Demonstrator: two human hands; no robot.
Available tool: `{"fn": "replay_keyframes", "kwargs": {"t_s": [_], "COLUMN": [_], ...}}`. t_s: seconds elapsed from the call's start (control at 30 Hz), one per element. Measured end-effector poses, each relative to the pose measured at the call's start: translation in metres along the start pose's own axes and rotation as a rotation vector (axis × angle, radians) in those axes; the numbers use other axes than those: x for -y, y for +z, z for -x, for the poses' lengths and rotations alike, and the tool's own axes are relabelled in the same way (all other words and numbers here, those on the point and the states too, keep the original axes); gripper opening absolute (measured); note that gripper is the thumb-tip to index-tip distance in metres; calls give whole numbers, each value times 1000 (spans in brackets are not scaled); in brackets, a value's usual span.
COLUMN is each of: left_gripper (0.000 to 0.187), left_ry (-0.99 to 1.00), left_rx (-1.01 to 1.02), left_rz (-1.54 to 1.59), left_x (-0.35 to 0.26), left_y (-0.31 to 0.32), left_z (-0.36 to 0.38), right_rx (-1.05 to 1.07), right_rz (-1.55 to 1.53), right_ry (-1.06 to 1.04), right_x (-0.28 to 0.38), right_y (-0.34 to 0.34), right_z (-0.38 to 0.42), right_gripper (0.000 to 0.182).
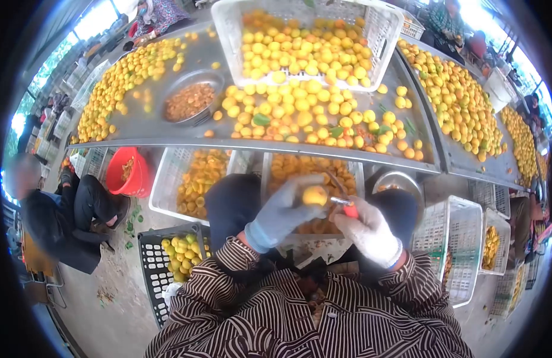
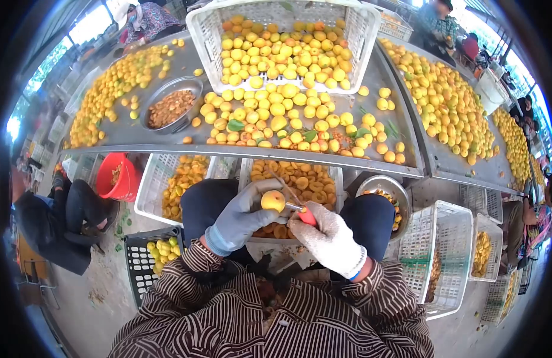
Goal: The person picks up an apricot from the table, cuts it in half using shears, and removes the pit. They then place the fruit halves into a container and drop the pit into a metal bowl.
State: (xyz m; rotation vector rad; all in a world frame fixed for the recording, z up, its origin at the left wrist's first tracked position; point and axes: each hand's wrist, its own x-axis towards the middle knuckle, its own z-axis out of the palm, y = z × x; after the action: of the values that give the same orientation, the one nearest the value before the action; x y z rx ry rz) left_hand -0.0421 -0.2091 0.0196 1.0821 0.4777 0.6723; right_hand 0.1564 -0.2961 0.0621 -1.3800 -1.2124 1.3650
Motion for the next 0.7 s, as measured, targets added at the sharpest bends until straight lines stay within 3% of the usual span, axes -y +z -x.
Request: {"fn": "replay_keyframes", "kwargs": {"t_s": [0.07, 0.23, 0.47, 0.53, 0.57, 0.63, 0.7], "left_gripper": [50, 53, 54, 50, 50, 48, 44], "left_ry": [78, 168, 116, 263, 267, 69, 88], "left_rx": [-6, 54, 68, 31, 29, -9, -42], "left_rz": [-128, -392, -385, -585, -587, -480, -592], "left_x": [0, -7, -14, -15, -14, -5, 11], "left_y": [0, -2, 0, 3, 4, 9, 17], "left_z": [4, 18, 25, 22, 23, 29, 36], "right_rx": [-35, -36, -80, -117, -116, -116, -100], "right_rz": [211, 403, 602, 629, 630, 745, 755], "right_ry": [-142, -185, -304, -317, -322, -377, -338], "right_x": [-9, 7, 6, 3, -1, -17, -38], "right_y": [7, 16, 22, 23, 23, 23, 22], "right_z": [-1, 1, -2, -5, -6, -3, 4], "right_gripper": [14, 17, 17, 17, 17, 18, 21]}}
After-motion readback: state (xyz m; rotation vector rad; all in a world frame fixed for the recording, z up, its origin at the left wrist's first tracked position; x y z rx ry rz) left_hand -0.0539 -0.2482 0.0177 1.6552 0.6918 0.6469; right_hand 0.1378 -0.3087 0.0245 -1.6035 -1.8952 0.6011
